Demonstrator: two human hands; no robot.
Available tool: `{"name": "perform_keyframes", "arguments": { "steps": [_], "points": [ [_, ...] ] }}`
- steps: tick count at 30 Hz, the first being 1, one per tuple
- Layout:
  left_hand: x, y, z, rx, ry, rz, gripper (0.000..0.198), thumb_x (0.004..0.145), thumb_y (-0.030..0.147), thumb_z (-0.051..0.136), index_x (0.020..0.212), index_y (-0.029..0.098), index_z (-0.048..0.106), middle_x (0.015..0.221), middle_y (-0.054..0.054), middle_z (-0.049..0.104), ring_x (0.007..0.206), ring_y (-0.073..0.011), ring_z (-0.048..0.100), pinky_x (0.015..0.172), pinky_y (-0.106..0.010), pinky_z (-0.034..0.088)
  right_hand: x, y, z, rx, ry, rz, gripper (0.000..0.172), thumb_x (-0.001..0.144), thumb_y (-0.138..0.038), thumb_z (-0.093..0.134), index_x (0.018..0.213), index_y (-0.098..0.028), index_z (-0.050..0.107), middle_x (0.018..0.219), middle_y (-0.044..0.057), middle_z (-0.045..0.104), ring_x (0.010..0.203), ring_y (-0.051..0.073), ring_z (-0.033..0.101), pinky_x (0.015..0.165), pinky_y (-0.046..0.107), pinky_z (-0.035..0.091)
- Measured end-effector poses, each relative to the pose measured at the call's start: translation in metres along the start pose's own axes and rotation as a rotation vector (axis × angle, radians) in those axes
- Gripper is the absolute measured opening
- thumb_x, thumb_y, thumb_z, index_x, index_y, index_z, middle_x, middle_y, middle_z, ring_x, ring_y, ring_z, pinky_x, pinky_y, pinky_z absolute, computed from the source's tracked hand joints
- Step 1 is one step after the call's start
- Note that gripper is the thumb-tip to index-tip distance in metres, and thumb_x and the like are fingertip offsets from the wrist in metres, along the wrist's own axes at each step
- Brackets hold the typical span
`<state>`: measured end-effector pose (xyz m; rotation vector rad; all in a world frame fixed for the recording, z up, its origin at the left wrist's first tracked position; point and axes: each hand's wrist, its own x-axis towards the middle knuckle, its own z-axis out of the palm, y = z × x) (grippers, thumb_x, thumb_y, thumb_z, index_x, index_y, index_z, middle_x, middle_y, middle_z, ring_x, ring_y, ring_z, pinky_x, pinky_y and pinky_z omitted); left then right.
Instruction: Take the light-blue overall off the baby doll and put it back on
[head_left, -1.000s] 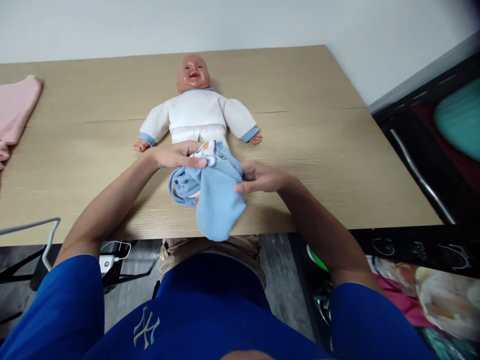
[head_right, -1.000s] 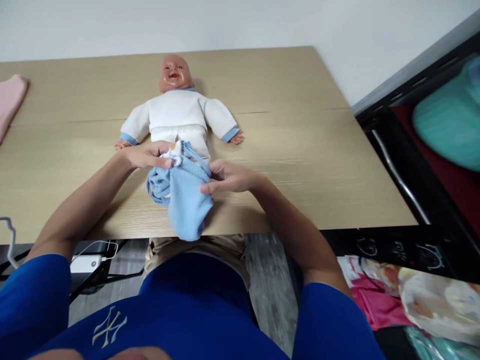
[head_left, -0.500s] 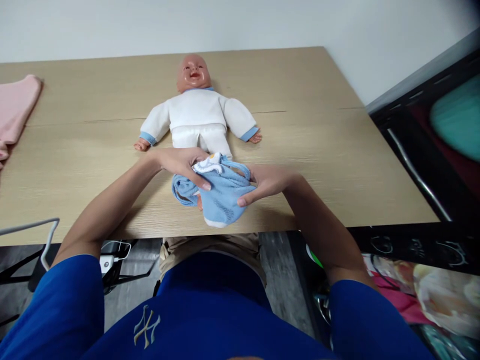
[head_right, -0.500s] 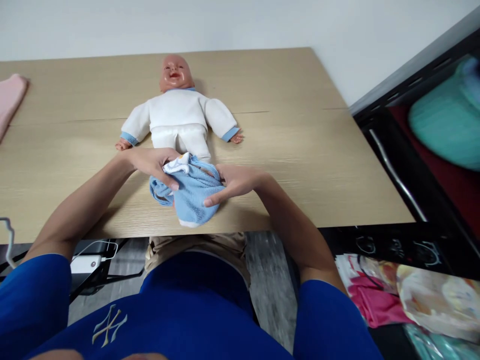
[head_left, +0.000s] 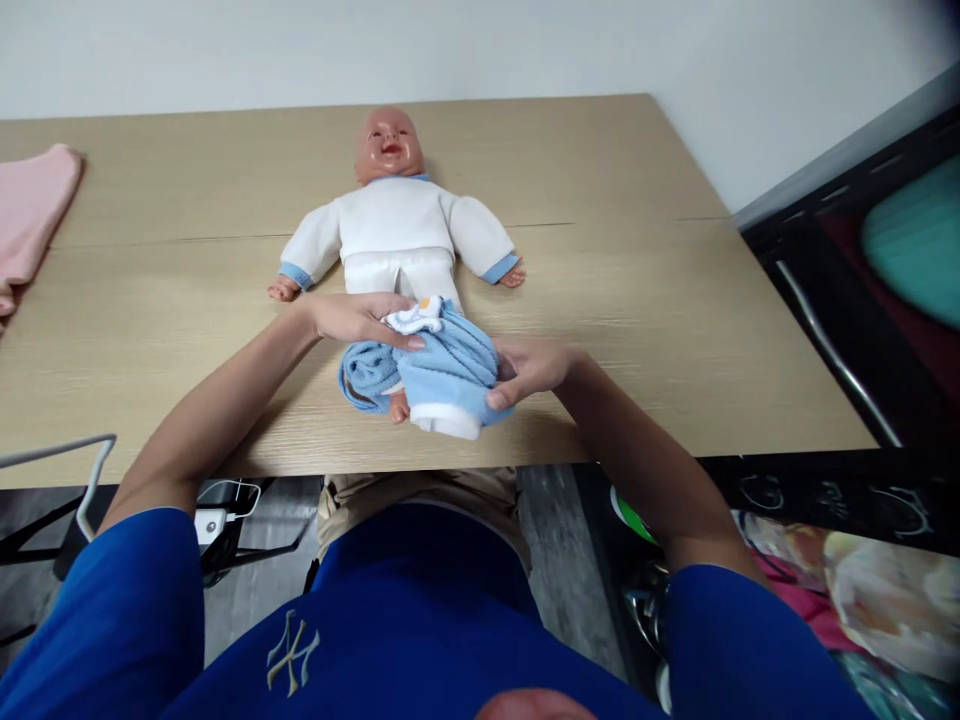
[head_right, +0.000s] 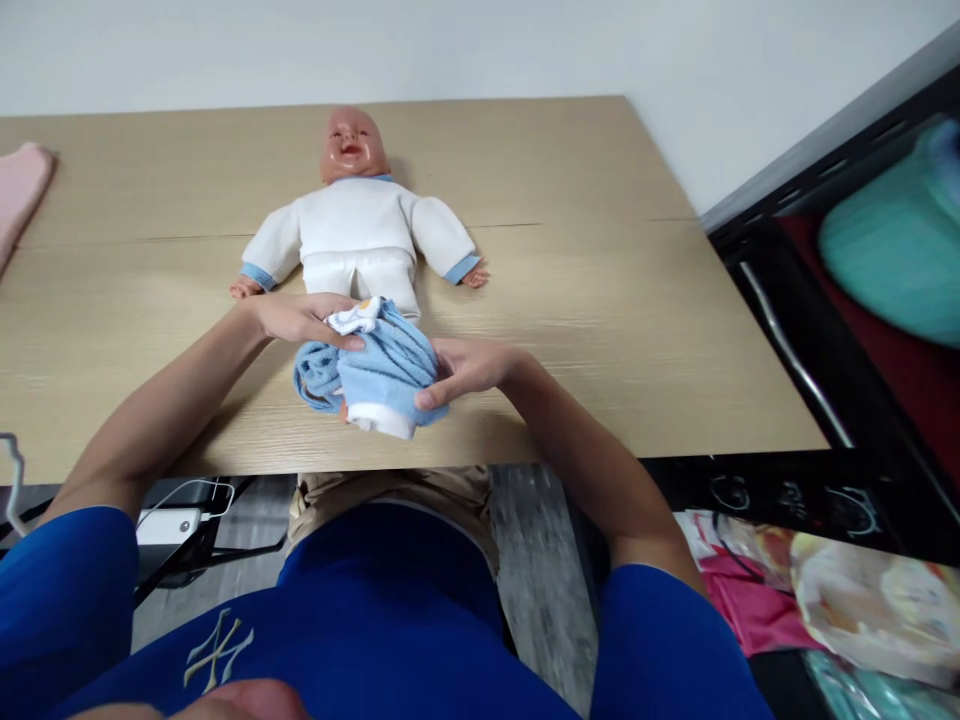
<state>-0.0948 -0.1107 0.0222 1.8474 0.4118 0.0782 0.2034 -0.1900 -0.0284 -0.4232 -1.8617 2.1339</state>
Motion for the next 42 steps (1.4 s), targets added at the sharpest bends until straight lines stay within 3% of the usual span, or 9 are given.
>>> {"name": "perform_keyframes", "arguments": {
  "steps": [3, 7, 10, 13, 19, 24, 30, 35, 42],
  "points": [
    [0.001, 0.003, 0.002, -0.043, -0.022, 0.006, 0.063, 0.090, 0.080, 0.092, 0.100, 0.018, 0.085, 0.093, -0.007, 0.083, 0.085, -0.0225, 0.076, 0.080, -0.030, 0.065, 0.001, 0.004, 0.003, 0.079, 0.146, -0.066, 0.067, 0.083, -0.055, 0.106, 0.133, -0.020, 0.078, 0.115, 0.007, 0.084, 0.110, 0.026, 0.081, 0.096, 0.035, 0.069],
    [0.000, 0.004, 0.001, -0.144, -0.067, -0.004, 0.071, 0.068, 0.084, 0.105, 0.082, 0.019, 0.081, 0.075, -0.005, 0.075, 0.069, -0.0204, 0.067, 0.063, -0.029, 0.059, 0.004, -0.001, 0.008, 0.304, 0.296, -0.021, 0.061, 0.083, -0.056, 0.102, 0.125, -0.019, 0.077, 0.109, 0.007, 0.085, 0.094, 0.024, 0.079, 0.078, 0.034, 0.070],
    [-0.001, 0.005, 0.000, -0.147, -0.048, -0.026, 0.065, 0.065, 0.074, 0.111, 0.085, 0.019, 0.083, 0.077, -0.006, 0.077, 0.072, -0.0223, 0.071, 0.069, -0.031, 0.062, 0.007, -0.006, 0.011, 0.290, 0.257, -0.052, 0.063, 0.079, -0.060, 0.101, 0.120, -0.018, 0.078, 0.105, 0.007, 0.084, 0.092, 0.024, 0.079, 0.078, 0.035, 0.069],
    [-0.004, 0.004, 0.002, -0.134, 0.010, -0.008, 0.062, 0.071, 0.072, 0.108, 0.095, 0.019, 0.085, 0.084, -0.007, 0.080, 0.083, -0.0259, 0.077, 0.081, -0.035, 0.067, 0.011, -0.012, 0.015, 0.069, 0.296, -0.103, 0.062, 0.075, -0.058, 0.106, 0.116, -0.021, 0.077, 0.102, 0.004, 0.081, 0.092, 0.024, 0.077, 0.083, 0.036, 0.068],
    [-0.002, -0.001, 0.007, -0.182, 0.194, -0.009, 0.058, 0.083, 0.069, 0.097, 0.103, 0.018, 0.080, 0.090, -0.008, 0.080, 0.087, -0.0251, 0.078, 0.079, -0.033, 0.066, 0.013, -0.019, 0.048, -0.226, 0.940, -0.132, 0.037, 0.097, -0.050, 0.087, 0.125, -0.027, 0.077, 0.116, 0.006, 0.081, 0.118, 0.034, 0.074, 0.105, 0.047, 0.065],
    [0.006, 0.022, 0.024, -0.055, 0.103, -0.016, 0.051, 0.089, 0.061, 0.093, 0.109, 0.018, 0.076, 0.103, -0.007, 0.083, 0.093, -0.0255, 0.079, 0.080, -0.033, 0.061, -0.001, -0.022, 0.104, -0.545, 1.229, 0.037, 0.027, 0.096, -0.039, 0.084, 0.119, -0.026, 0.079, 0.100, 0.008, 0.078, 0.104, 0.038, 0.073, 0.103, 0.053, 0.063],
    [0.008, 0.034, 0.052, 0.253, 0.172, -0.101, 0.045, 0.088, 0.050, 0.090, 0.113, 0.020, 0.068, 0.106, -0.007, 0.082, 0.095, -0.0268, 0.078, 0.080, -0.035, 0.056, -0.002, 0.004, 0.152, -0.557, 1.361, 0.141, 0.030, 0.098, -0.042, 0.079, 0.126, -0.030, 0.076, 0.100, 0.010, 0.075, 0.104, 0.041, 0.071, 0.099, 0.055, 0.061],
    [0.009, 0.025, 0.064, 0.504, 0.237, -0.211, 0.046, 0.090, 0.039, 0.084, 0.125, 0.021, 0.062, 0.099, -0.006, 0.078, 0.088, -0.0279, 0.074, 0.079, -0.037, 0.051, 0.002, 0.031, 0.154, -0.804, 1.480, 0.241, 0.022, 0.095, -0.040, 0.072, 0.109, -0.024, 0.072, 0.122, 0.020, 0.072, 0.123, 0.046, 0.066, 0.116, 0.065, 0.056],
    [0.006, 0.026, 0.073, 0.674, 0.219, -0.218, 0.050, 0.093, 0.035, 0.080, 0.135, 0.022, 0.057, 0.112, -0.011, 0.079, 0.098, -0.0316, 0.077, 0.080, -0.037, 0.050, 0.002, 0.046, 0.145, -0.495, 1.491, 0.261, 0.019, 0.100, -0.044, 0.074, 0.111, -0.028, 0.070, 0.111, 0.013, 0.079, 0.113, 0.040, 0.073, 0.114, 0.060, 0.061]
  ]
}}
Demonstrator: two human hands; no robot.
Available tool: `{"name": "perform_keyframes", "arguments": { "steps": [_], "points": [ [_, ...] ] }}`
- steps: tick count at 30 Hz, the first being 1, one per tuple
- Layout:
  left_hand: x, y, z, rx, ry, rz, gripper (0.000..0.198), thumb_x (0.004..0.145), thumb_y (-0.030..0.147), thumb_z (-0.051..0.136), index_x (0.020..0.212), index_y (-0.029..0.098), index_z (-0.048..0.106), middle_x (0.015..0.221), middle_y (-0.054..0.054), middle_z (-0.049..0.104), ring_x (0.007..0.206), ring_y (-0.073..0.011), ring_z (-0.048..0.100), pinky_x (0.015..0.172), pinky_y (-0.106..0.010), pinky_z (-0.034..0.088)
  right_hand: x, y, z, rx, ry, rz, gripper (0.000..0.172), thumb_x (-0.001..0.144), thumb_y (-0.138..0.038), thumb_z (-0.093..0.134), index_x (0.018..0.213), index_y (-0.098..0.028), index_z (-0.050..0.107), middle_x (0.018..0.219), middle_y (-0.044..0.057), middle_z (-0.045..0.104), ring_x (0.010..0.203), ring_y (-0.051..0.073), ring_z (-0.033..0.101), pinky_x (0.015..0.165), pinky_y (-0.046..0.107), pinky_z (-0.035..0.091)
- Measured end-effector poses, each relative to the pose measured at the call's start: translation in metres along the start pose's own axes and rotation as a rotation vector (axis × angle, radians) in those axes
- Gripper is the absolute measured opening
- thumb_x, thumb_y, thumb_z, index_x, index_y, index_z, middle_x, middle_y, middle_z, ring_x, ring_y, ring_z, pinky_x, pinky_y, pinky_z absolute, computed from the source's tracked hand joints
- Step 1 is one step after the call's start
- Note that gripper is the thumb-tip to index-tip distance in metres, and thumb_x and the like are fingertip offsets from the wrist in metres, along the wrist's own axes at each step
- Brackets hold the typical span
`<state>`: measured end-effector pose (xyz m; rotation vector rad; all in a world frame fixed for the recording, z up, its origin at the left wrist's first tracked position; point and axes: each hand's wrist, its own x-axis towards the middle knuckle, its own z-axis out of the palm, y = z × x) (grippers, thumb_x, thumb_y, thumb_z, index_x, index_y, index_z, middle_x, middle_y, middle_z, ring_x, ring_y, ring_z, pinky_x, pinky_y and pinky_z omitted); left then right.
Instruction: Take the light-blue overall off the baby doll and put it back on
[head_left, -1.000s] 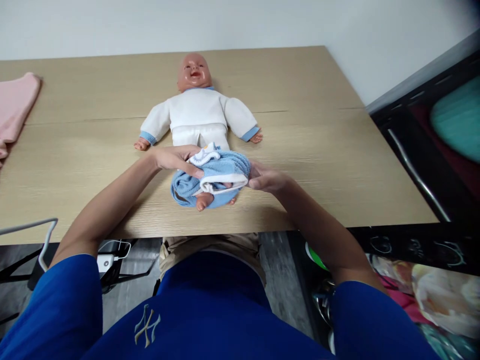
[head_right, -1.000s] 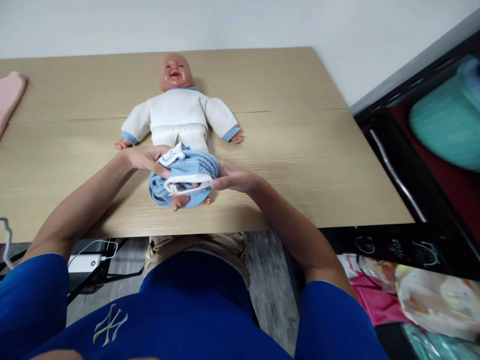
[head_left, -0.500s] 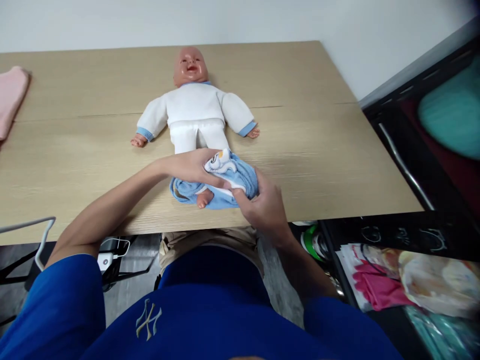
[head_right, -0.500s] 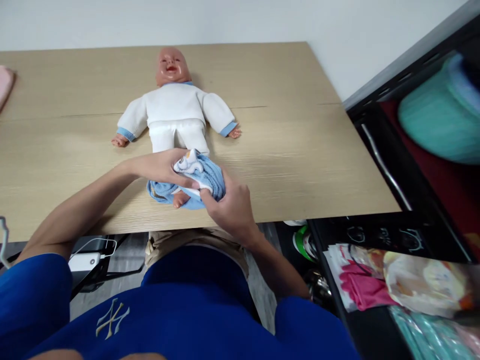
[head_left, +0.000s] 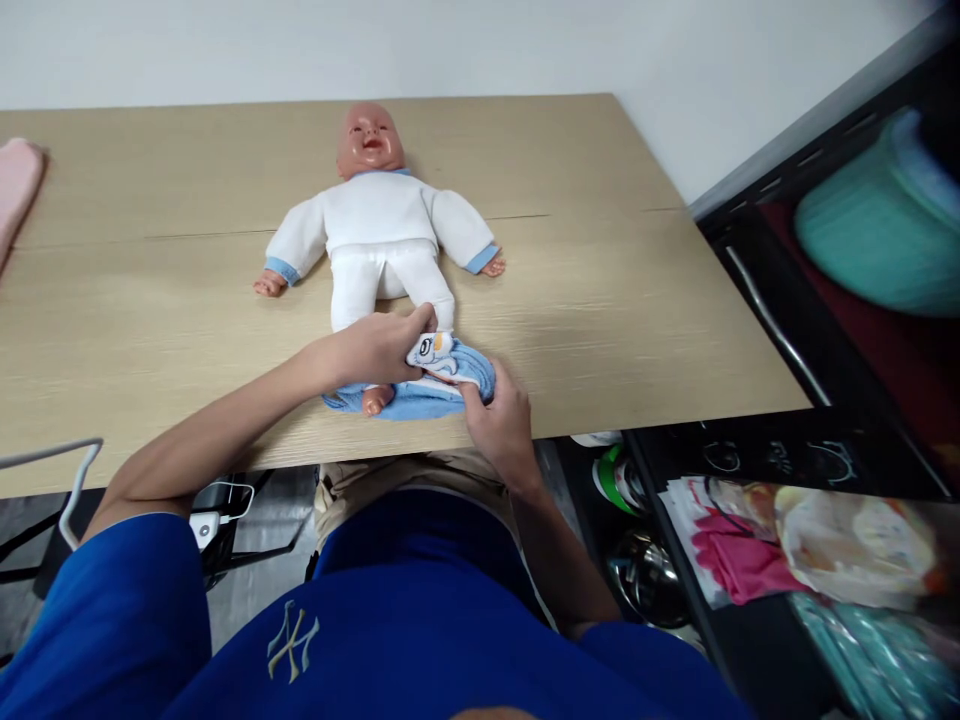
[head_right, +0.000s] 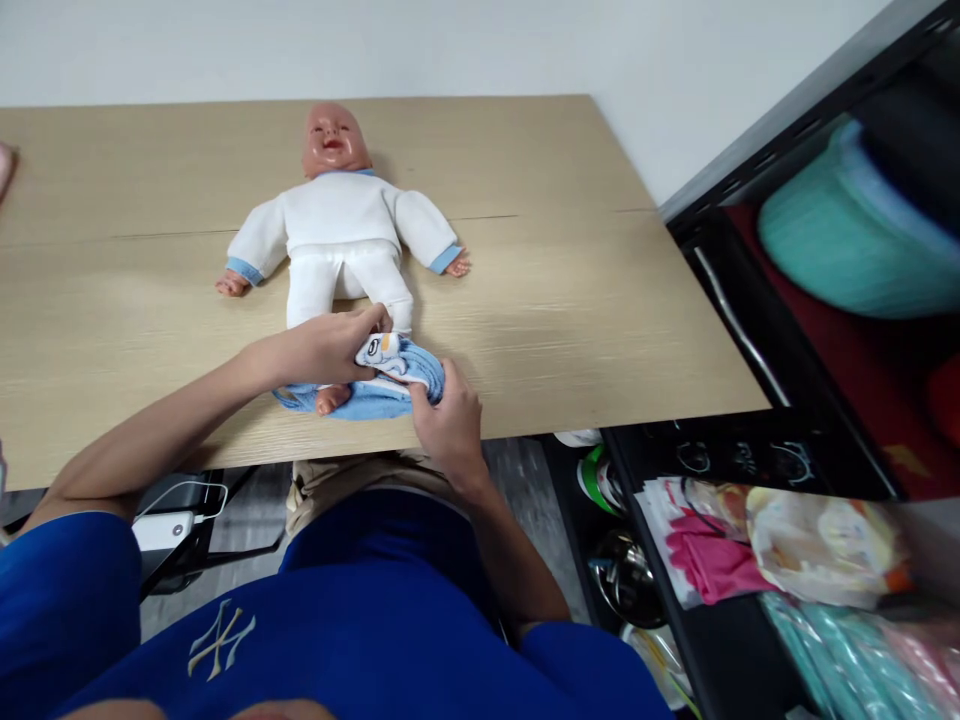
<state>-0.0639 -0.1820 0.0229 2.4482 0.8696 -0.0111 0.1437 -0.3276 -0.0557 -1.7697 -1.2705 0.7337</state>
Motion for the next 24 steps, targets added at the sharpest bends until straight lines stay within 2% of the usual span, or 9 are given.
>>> {"name": "perform_keyframes", "arguments": {
  "steps": [3, 6, 9, 11, 16, 20, 24],
  "points": [
    [0.002, -0.004, 0.002, -0.066, -0.002, -0.028, 0.054, 0.089, 0.038, 0.081, 0.133, 0.020, 0.055, 0.110, -0.012, 0.078, 0.095, -0.0315, 0.075, 0.079, -0.038, 0.050, 0.007, 0.004, 0.002, 0.191, -0.075, 0.071, 0.024, 0.102, -0.044, 0.073, 0.119, -0.027, 0.073, 0.122, 0.013, 0.082, 0.125, 0.037, 0.074, 0.124, 0.058, 0.057],
    [0.006, -0.014, 0.003, -0.264, 0.021, -0.053, 0.064, 0.083, 0.048, 0.087, 0.130, 0.019, 0.054, 0.116, -0.013, 0.077, 0.099, -0.0312, 0.075, 0.082, -0.039, 0.053, 0.016, 0.009, 0.007, 0.386, -0.138, 0.081, 0.031, 0.106, -0.046, 0.068, 0.129, -0.026, 0.073, 0.139, 0.012, 0.081, 0.138, 0.034, 0.072, 0.132, 0.055, 0.053],
    [0.012, -0.027, 0.003, -0.499, 0.068, 0.006, 0.063, 0.081, 0.047, 0.086, 0.131, 0.020, 0.058, 0.124, -0.011, 0.075, 0.111, -0.0301, 0.074, 0.092, -0.040, 0.057, 0.021, 0.016, 0.017, 0.522, -0.150, 0.053, 0.037, 0.107, -0.051, 0.070, 0.135, -0.027, 0.070, 0.138, 0.009, 0.081, 0.136, 0.032, 0.074, 0.128, 0.052, 0.058],
    [0.015, -0.035, 0.002, -0.581, 0.078, 0.065, 0.057, 0.084, 0.043, 0.083, 0.132, 0.020, 0.062, 0.125, -0.010, 0.074, 0.115, -0.0289, 0.074, 0.098, -0.040, 0.057, 0.024, 0.021, 0.024, 0.583, -0.124, -0.022, 0.041, 0.108, -0.052, 0.073, 0.141, -0.029, 0.066, 0.137, 0.009, 0.080, 0.133, 0.030, 0.075, 0.123, 0.049, 0.062],
    [0.017, -0.042, -0.006, -0.612, 0.063, 0.181, 0.053, 0.086, 0.038, 0.086, 0.130, 0.019, 0.064, 0.114, -0.007, 0.072, 0.104, -0.0250, 0.070, 0.093, -0.038, 0.055, 0.027, 0.026, 0.032, 0.601, -0.064, -0.241, 0.055, 0.109, -0.041, 0.071, 0.162, -0.032, 0.058, 0.162, 0.012, 0.071, 0.155, 0.030, 0.068, 0.134, 0.050, 0.059],
    [0.015, -0.038, -0.012, -0.638, 0.058, 0.191, 0.053, 0.084, 0.035, 0.087, 0.127, 0.019, 0.061, 0.110, -0.005, 0.068, 0.097, -0.0225, 0.067, 0.086, -0.036, 0.053, 0.027, 0.023, 0.029, 0.599, -0.091, -0.273, 0.061, 0.106, -0.032, 0.073, 0.165, -0.031, 0.059, 0.167, 0.012, 0.070, 0.160, 0.032, 0.066, 0.138, 0.053, 0.057],
    [0.009, -0.035, -0.015, -0.615, 0.057, 0.203, 0.059, 0.082, 0.033, 0.090, 0.130, 0.021, 0.058, 0.112, -0.005, 0.067, 0.102, -0.0245, 0.068, 0.085, -0.035, 0.054, 0.028, 0.021, 0.023, 0.600, -0.138, -0.318, 0.069, 0.101, -0.031, 0.083, 0.166, -0.033, 0.060, 0.169, 0.011, 0.069, 0.159, 0.033, 0.068, 0.136, 0.054, 0.060]
  ]
}}
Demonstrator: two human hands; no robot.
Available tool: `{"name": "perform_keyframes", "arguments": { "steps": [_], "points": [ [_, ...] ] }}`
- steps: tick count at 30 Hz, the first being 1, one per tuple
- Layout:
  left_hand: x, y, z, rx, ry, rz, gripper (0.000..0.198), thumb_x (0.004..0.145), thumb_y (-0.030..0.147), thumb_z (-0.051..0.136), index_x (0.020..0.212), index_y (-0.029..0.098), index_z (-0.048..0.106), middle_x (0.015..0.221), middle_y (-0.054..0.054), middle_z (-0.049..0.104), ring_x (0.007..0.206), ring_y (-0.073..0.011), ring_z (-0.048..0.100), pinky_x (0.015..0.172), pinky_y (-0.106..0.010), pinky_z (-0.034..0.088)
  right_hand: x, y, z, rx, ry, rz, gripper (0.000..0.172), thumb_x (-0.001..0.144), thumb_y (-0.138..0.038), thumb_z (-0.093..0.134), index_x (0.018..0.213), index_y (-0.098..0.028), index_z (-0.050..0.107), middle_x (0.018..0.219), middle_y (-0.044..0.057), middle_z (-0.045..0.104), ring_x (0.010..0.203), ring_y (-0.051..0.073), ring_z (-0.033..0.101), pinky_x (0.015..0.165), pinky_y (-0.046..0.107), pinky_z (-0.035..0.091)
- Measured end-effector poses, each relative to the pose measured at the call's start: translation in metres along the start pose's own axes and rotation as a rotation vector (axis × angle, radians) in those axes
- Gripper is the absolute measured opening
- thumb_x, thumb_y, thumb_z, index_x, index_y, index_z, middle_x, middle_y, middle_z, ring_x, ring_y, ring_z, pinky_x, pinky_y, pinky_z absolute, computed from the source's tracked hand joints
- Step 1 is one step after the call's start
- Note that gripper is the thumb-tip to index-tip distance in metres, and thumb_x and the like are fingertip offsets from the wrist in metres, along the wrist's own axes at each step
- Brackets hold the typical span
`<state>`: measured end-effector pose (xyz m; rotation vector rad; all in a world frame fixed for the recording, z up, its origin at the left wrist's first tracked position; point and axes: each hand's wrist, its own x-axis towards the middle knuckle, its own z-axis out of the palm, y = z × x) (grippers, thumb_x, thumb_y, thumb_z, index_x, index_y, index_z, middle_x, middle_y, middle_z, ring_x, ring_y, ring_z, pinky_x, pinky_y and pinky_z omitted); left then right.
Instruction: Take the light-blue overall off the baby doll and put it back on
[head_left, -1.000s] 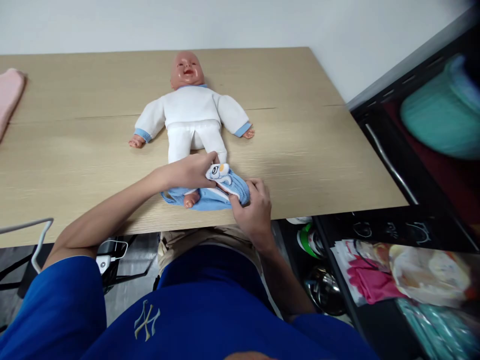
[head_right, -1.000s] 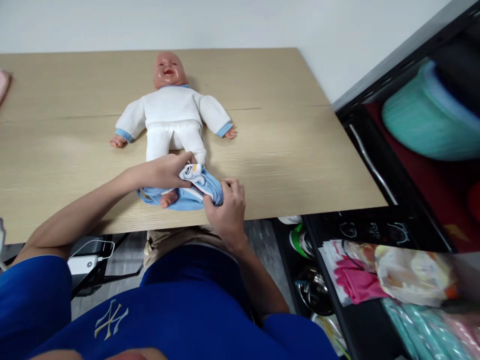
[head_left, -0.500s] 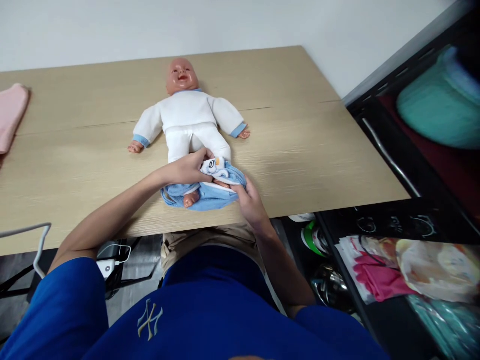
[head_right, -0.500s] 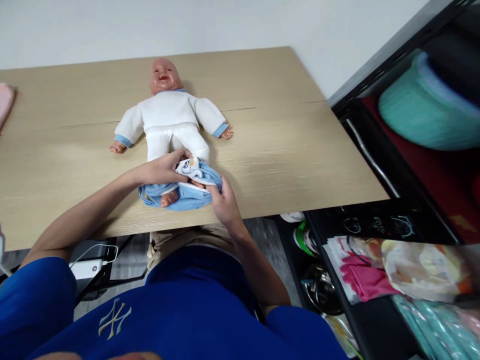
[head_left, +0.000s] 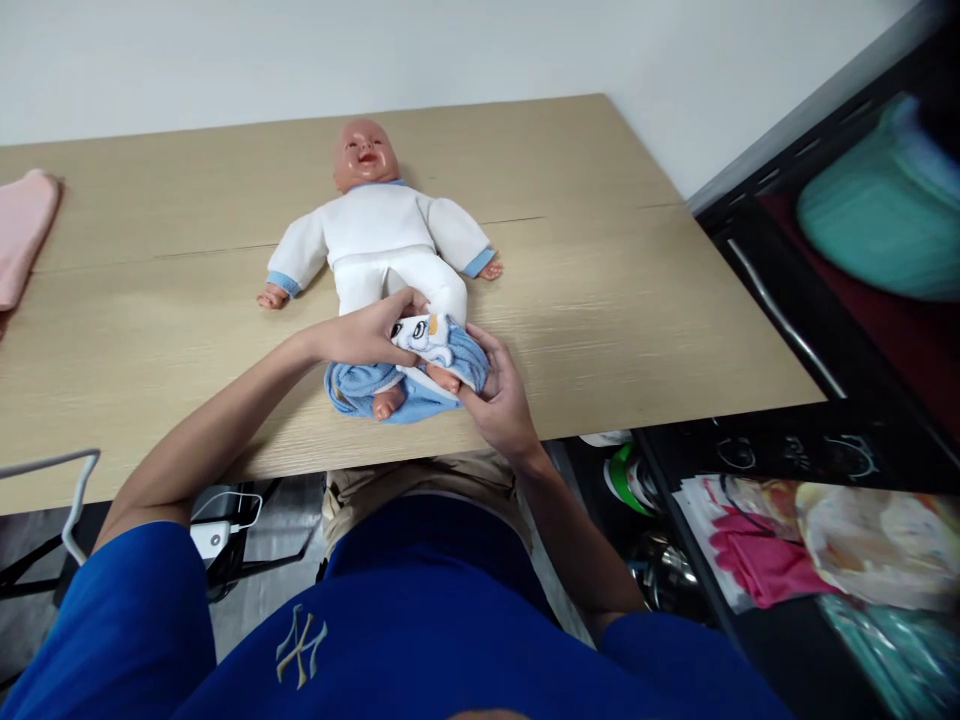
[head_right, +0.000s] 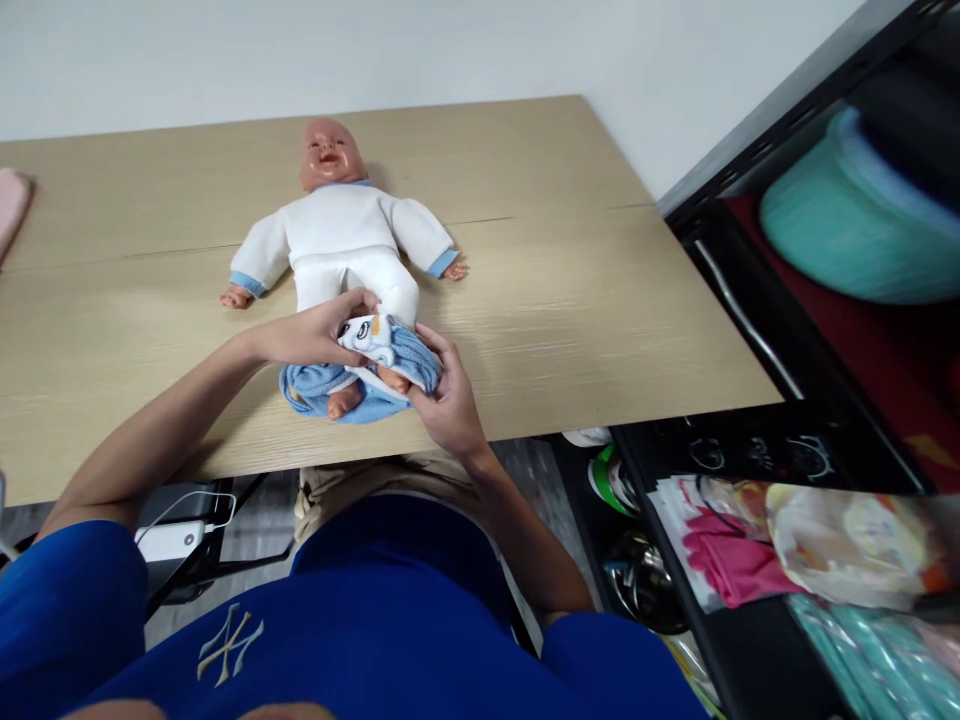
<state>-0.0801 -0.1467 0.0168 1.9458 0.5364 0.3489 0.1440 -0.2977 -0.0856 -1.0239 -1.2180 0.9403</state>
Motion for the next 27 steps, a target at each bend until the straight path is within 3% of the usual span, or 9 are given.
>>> {"name": "perform_keyframes", "arguments": {
  "steps": [4, 8, 11, 15, 18, 20, 23, 27],
  "points": [
    [-0.004, 0.002, -0.005, 0.095, -0.041, 0.049, 0.055, 0.082, 0.033, 0.092, 0.125, 0.022, 0.059, 0.112, -0.006, 0.069, 0.100, -0.0252, 0.069, 0.083, -0.034, 0.054, 0.006, -0.001, -0.010, -0.087, -0.029, -0.057, 0.059, 0.100, -0.027, 0.085, 0.157, -0.035, 0.069, 0.154, 0.009, 0.078, 0.142, 0.033, 0.077, 0.126, 0.054, 0.065],
    [-0.001, 0.002, -0.014, 0.261, -0.090, 0.123, 0.027, 0.096, 0.034, 0.079, 0.118, 0.021, 0.069, 0.101, -0.006, 0.074, 0.088, -0.0229, 0.069, 0.079, -0.034, 0.051, 0.025, -0.007, -0.027, -0.309, -0.008, -0.202, 0.032, 0.100, -0.025, 0.083, 0.131, -0.031, 0.082, 0.146, 0.010, 0.080, 0.141, 0.034, 0.075, 0.129, 0.057, 0.059],
    [0.002, 0.001, -0.019, 0.248, -0.151, 0.133, 0.021, 0.101, 0.041, 0.076, 0.106, 0.021, 0.077, 0.101, -0.008, 0.080, 0.091, -0.0249, 0.074, 0.083, -0.036, 0.053, 0.051, -0.016, -0.044, -0.398, -0.196, -0.199, 0.020, 0.100, -0.035, 0.087, 0.119, -0.029, 0.086, 0.146, 0.010, 0.082, 0.140, 0.037, 0.075, 0.128, 0.058, 0.059],
    [0.004, 0.003, -0.017, 0.245, -0.163, 0.050, 0.040, 0.100, 0.059, 0.080, 0.103, 0.019, 0.079, 0.099, -0.007, 0.080, 0.090, -0.0254, 0.073, 0.083, -0.037, 0.052, 0.092, -0.029, -0.066, -0.452, -0.540, -0.059, 0.039, 0.097, -0.058, 0.093, 0.117, -0.026, 0.084, 0.122, 0.008, 0.085, 0.116, 0.036, 0.079, 0.110, 0.054, 0.065],
    [0.000, 0.011, -0.012, 0.294, -0.107, 0.000, 0.054, 0.095, 0.070, 0.084, 0.111, 0.019, 0.075, 0.095, -0.005, 0.076, 0.086, -0.0244, 0.069, 0.078, -0.036, 0.048, 0.111, -0.040, -0.074, -0.502, -0.704, -0.045, 0.054, 0.095, -0.063, 0.094, 0.131, -0.026, 0.079, 0.123, 0.008, 0.081, 0.114, 0.035, 0.077, 0.105, 0.050, 0.064],
    [-0.005, 0.017, -0.011, 0.344, -0.054, -0.018, 0.065, 0.092, 0.075, 0.087, 0.119, 0.019, 0.072, 0.098, -0.005, 0.075, 0.087, -0.0251, 0.067, 0.079, -0.036, 0.048, 0.118, -0.049, -0.074, -0.518, -0.733, -0.114, 0.054, 0.095, -0.062, 0.094, 0.132, -0.027, 0.076, 0.127, 0.009, 0.078, 0.120, 0.035, 0.074, 0.111, 0.052, 0.062],
    [-0.018, 0.027, -0.013, 0.442, 0.046, -0.028, 0.074, 0.090, 0.083, 0.086, 0.125, 0.019, 0.070, 0.110, -0.011, 0.075, 0.098, -0.0292, 0.068, 0.086, -0.038, 0.050, 0.125, -0.056, -0.070, -0.472, -0.727, -0.188, 0.041, 0.100, -0.062, 0.091, 0.117, -0.028, 0.076, 0.123, 0.008, 0.076, 0.119, 0.033, 0.071, 0.116, 0.051, 0.058],
    [-0.043, 0.032, -0.028, 0.571, 0.088, -0.062, 0.068, 0.093, 0.082, 0.085, 0.121, 0.021, 0.072, 0.111, -0.011, 0.074, 0.105, -0.0314, 0.067, 0.097, -0.041, 0.050, 0.139, -0.045, -0.061, -0.231, -0.742, 0.003, 0.042, 0.106, -0.068, 0.084, 0.112, -0.028, 0.073, 0.099, 0.002, 0.071, 0.094, 0.023, 0.068, 0.092, 0.039, 0.060]
  ]
}}
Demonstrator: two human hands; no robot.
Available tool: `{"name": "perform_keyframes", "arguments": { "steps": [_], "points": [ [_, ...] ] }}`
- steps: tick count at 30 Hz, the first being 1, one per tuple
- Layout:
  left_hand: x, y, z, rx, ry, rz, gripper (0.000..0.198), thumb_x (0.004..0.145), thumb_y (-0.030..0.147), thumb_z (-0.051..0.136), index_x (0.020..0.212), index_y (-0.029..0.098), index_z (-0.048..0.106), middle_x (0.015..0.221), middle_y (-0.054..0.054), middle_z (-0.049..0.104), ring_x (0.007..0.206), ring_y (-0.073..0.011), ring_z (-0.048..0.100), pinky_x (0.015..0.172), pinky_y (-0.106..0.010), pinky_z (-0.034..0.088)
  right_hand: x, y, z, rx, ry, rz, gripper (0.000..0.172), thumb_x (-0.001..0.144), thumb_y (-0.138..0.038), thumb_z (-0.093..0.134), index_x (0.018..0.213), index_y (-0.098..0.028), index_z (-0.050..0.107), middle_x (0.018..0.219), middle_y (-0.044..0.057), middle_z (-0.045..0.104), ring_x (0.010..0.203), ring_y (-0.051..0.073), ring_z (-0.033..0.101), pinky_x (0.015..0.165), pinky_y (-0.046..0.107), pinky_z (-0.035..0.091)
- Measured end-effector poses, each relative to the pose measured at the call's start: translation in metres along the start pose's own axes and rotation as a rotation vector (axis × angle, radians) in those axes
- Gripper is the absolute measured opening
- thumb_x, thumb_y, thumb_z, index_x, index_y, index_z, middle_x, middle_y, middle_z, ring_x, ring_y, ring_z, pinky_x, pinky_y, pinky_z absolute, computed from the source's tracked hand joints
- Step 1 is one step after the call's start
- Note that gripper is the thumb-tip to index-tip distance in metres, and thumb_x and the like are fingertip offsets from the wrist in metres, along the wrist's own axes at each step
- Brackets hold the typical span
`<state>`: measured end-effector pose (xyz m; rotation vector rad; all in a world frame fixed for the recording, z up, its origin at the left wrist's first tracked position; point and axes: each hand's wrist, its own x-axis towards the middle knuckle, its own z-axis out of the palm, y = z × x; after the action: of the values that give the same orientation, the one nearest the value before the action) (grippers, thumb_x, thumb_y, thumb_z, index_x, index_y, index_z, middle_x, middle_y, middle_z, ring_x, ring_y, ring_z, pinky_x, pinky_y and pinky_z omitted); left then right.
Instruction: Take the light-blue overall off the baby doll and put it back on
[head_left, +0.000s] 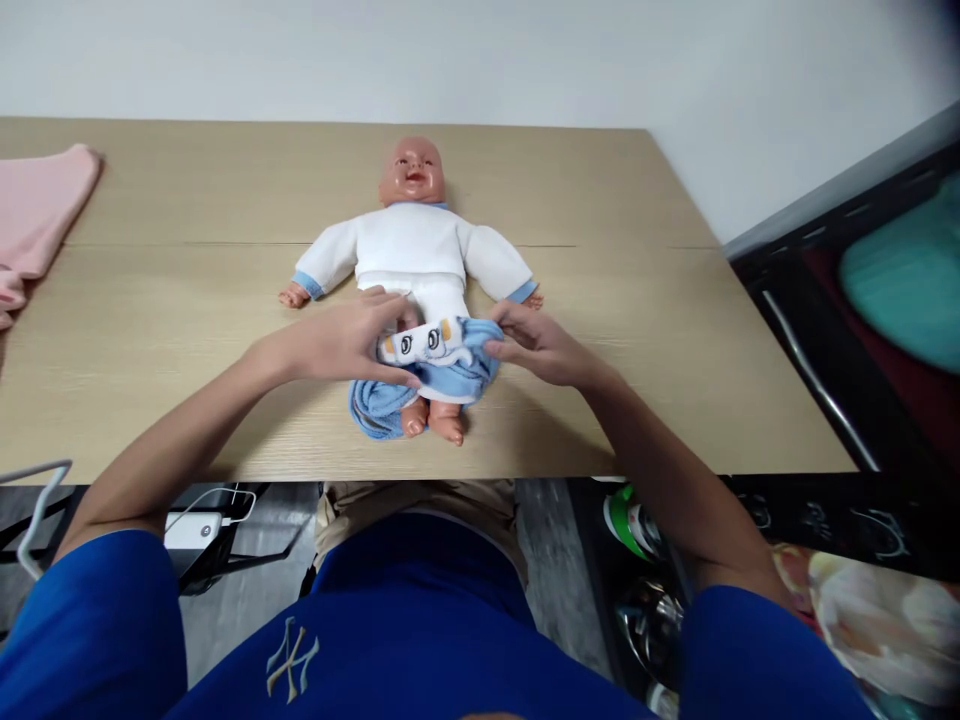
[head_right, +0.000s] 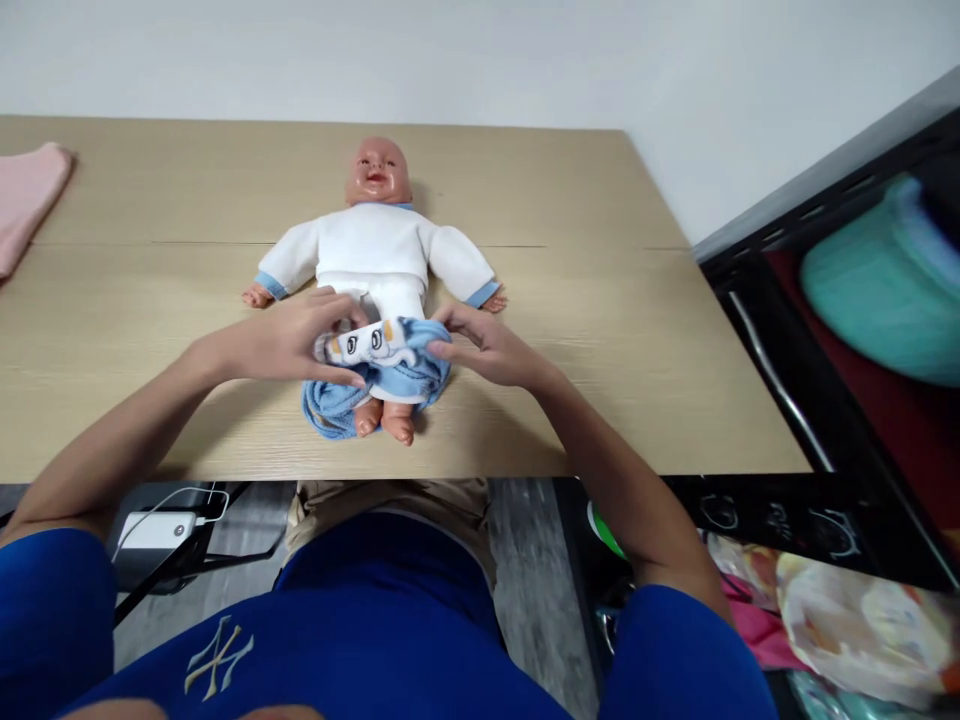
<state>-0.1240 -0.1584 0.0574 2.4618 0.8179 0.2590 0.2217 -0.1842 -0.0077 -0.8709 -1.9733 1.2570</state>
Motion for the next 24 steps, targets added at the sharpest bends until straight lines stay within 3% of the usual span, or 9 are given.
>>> {"name": "perform_keyframes", "arguments": {
  "steps": [3, 6, 8, 10, 13, 15, 17, 20, 24],
  "points": [
    [-0.015, -0.015, -0.010, -0.043, -0.078, -0.002, 0.052, 0.096, 0.072, 0.086, 0.105, 0.023, 0.073, 0.103, -0.007, 0.072, 0.101, -0.0285, 0.066, 0.096, -0.040, 0.051, 0.017, 0.020, 0.000, 0.118, 0.077, 0.077, 0.051, 0.103, -0.077, 0.083, 0.111, -0.029, 0.070, 0.093, -0.001, 0.067, 0.085, 0.020, 0.063, 0.078, 0.033, 0.057],
    [-0.025, -0.034, -0.010, -0.193, -0.108, 0.026, 0.037, 0.102, 0.061, 0.083, 0.101, 0.025, 0.075, 0.110, -0.007, 0.073, 0.108, -0.0286, 0.068, 0.104, -0.043, 0.056, 0.029, 0.034, 0.004, -0.039, 0.186, 0.023, 0.053, 0.101, -0.079, 0.084, 0.110, -0.029, 0.073, 0.100, 0.004, 0.074, 0.095, 0.025, 0.070, 0.092, 0.042, 0.064],
    [-0.030, -0.044, 0.000, -0.237, 0.026, 0.025, 0.031, 0.100, 0.055, 0.085, 0.107, 0.026, 0.077, 0.128, -0.010, 0.074, 0.125, -0.0333, 0.068, 0.120, -0.052, 0.055, 0.031, 0.038, 0.009, -0.176, 0.287, -0.064, 0.049, 0.101, -0.077, 0.084, 0.108, -0.029, 0.074, 0.110, 0.008, 0.080, 0.109, 0.032, 0.075, 0.111, 0.054, 0.063],
    [-0.034, -0.052, 0.016, -0.240, 0.260, -0.007, 0.031, 0.095, 0.049, 0.088, 0.111, 0.026, 0.075, 0.150, -0.014, 0.068, 0.148, -0.0402, 0.060, 0.136, -0.062, 0.046, 0.030, 0.040, 0.015, -0.210, 0.366, -0.125, 0.044, 0.104, -0.073, 0.083, 0.108, -0.031, 0.072, 0.126, 0.012, 0.083, 0.126, 0.036, 0.077, 0.125, 0.062, 0.058],
    [-0.035, -0.057, 0.043, -0.340, 0.533, -0.098, 0.029, 0.095, 0.042, 0.083, 0.112, 0.026, 0.067, 0.164, -0.016, 0.060, 0.161, -0.0417, 0.051, 0.135, -0.064, 0.049, 0.027, 0.045, 0.027, -0.079, 0.378, -0.112, 0.041, 0.109, -0.072, 0.077, 0.114, -0.032, 0.066, 0.145, 0.011, 0.082, 0.142, 0.034, 0.076, 0.127, 0.059, 0.060],
    [-0.031, -0.059, 0.058, -0.451, 0.589, -0.154, 0.027, 0.097, 0.039, 0.079, 0.113, 0.026, 0.062, 0.155, -0.016, 0.065, 0.153, -0.0378, 0.058, 0.124, -0.057, 0.059, 0.030, 0.051, 0.034, -0.019, 0.395, -0.060, 0.044, 0.109, -0.075, 0.075, 0.117, -0.033, 0.064, 0.135, 0.010, 0.084, 0.132, 0.032, 0.079, 0.117, 0.053, 0.066],
    [-0.021, -0.063, 0.066, -0.518, 0.620, -0.197, 0.029, 0.098, 0.041, 0.078, 0.113, 0.026, 0.058, 0.136, -0.013, 0.070, 0.135, -0.0334, 0.067, 0.112, -0.051, 0.063, 0.039, 0.059, 0.038, -0.012, 0.450, 0.001, 0.050, 0.107, -0.080, 0.075, 0.116, -0.033, 0.063, 0.110, 0.006, 0.081, 0.107, 0.029, 0.080, 0.099, 0.047, 0.067],
    [0.001, -0.076, 0.068, -0.638, 0.675, -0.259, 0.041, 0.101, 0.057, 0.081, 0.114, 0.027, 0.055, 0.107, -0.006, 0.068, 0.102, -0.0268, 0.069, 0.089, -0.042, 0.062, 0.061, 0.071, 0.038, 0.012, 0.555, 0.060, 0.062, 0.102, -0.092, 0.072, 0.112, -0.033, 0.059, 0.086, -0.002, 0.064, 0.078, 0.023, 0.065, 0.076, 0.040, 0.059],
    [0.022, -0.091, 0.065, -0.876, 0.655, -0.325, 0.066, 0.091, 0.081, 0.087, 0.115, 0.027, 0.058, 0.089, -0.001, 0.066, 0.080, -0.0217, 0.062, 0.072, -0.034, 0.051, 0.080, 0.080, 0.032, 0.078, 0.611, 0.060, 0.069, 0.098, -0.099, 0.068, 0.110, -0.032, 0.058, 0.085, -0.003, 0.055, 0.076, 0.021, 0.057, 0.073, 0.036, 0.055]
  ]
}}
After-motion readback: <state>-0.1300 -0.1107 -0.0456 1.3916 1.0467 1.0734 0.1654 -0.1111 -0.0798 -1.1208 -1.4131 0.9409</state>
